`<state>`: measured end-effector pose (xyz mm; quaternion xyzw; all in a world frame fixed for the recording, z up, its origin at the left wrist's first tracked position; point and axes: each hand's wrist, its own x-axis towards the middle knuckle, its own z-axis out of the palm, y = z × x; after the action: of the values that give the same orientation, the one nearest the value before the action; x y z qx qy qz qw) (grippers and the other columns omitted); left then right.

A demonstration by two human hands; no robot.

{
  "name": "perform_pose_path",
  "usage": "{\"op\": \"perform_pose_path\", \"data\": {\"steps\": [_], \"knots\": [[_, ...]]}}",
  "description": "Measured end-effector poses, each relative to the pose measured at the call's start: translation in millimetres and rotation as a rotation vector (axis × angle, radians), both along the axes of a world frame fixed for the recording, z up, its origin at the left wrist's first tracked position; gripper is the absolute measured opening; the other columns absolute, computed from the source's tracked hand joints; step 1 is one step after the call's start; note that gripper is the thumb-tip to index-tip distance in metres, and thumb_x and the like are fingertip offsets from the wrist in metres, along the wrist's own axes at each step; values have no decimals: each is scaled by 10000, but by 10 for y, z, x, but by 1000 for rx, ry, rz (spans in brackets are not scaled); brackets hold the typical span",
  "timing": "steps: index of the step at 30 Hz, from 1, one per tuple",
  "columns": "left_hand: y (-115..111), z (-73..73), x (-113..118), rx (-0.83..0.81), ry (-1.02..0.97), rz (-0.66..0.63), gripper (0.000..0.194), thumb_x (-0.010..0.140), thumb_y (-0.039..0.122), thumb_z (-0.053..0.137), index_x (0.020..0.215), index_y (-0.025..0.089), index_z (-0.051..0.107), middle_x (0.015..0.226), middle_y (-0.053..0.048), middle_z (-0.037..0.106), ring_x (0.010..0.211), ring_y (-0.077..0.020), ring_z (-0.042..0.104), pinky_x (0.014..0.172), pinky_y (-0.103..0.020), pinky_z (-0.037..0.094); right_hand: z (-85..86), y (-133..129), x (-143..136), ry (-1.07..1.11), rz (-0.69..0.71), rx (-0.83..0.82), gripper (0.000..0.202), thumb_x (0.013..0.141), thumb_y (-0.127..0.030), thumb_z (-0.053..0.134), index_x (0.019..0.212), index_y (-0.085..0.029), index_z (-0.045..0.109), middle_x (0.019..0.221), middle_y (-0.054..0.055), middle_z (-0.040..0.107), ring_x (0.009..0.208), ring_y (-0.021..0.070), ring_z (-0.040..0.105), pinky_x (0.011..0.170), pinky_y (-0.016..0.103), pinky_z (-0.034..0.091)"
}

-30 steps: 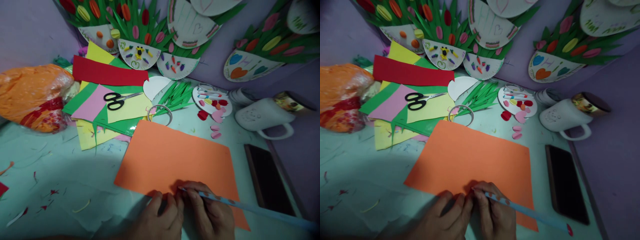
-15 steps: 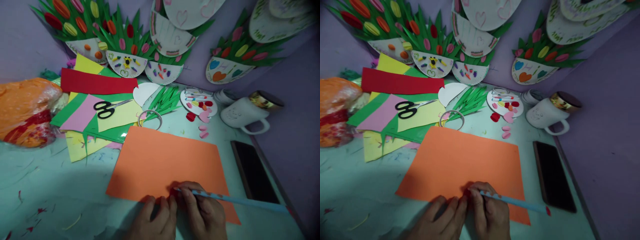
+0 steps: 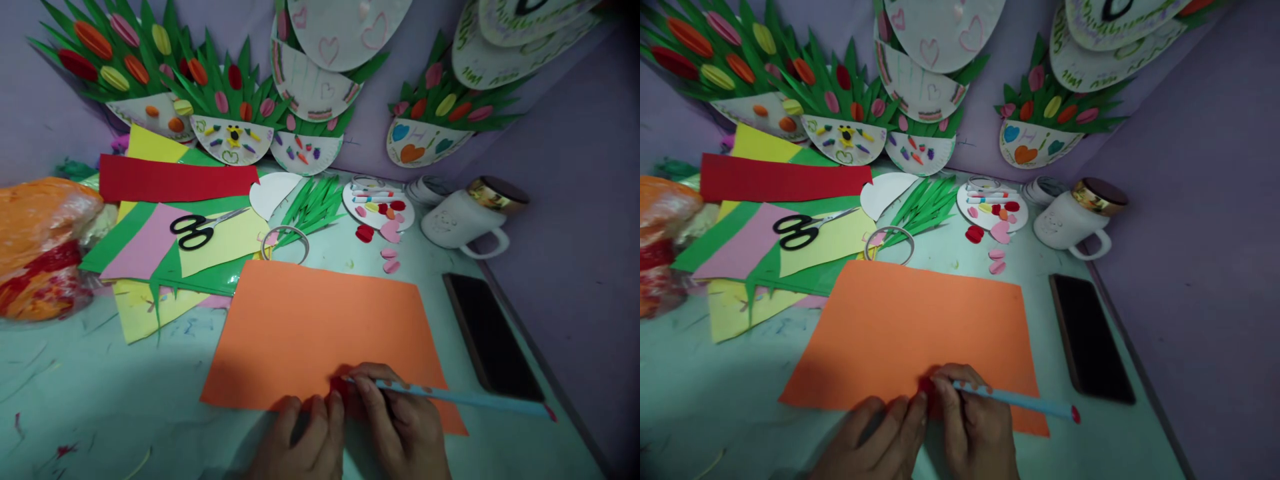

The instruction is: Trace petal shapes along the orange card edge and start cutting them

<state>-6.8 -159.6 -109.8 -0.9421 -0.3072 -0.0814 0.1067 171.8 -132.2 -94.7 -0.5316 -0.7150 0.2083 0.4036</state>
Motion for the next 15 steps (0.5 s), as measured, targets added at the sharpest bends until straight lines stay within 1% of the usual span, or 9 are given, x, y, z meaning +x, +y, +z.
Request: {"op": "perform_pose_path", "data": {"steps": [4, 8, 12, 15], "knots": [[8, -58, -6, 12, -22, -25, 303, 939, 267, 516, 1200, 162, 627, 1282, -95, 596, 1070, -218, 508, 859, -362, 387, -3, -14, 19, -2, -5, -11, 209, 904, -115, 484, 834, -202, 660, 778, -1, 718, 701, 86, 706, 634, 121, 541], [25, -126, -9, 73, -78, -51, 284, 940, 257, 507, 1166, 153, 643, 1269, -100, 600, 1066, -222, 502, 851, -366, 380, 8, -19, 17, -2, -2, -50, 235, 916, -126, 470, 814, -197, 669, 766, -1, 713, 691, 84, 703, 621, 120, 534], [35, -117, -20, 66, -58, -47, 287, 941, 235, 508, 1190, 164, 631, 1290, -90, 589, 1080, -213, 497, 868, -361, 380, 21, -29, 17, -9, -30, -46, 258, 918, -138, 462, 742, -194, 641, 700, -7, 690, 600, 82, 679, 565, 131, 516], [23, -92, -27, 49, -40, -36, 320, 939, 245, 512, 1235, 168, 604, 1312, -91, 574, 1087, -208, 492, 891, -355, 373, 16, -47, 21, -12, -44, -43, 257, 913, -140, 464, 722, -192, 628, 684, -7, 684, 587, 86, 672, 558, 137, 515]]}}
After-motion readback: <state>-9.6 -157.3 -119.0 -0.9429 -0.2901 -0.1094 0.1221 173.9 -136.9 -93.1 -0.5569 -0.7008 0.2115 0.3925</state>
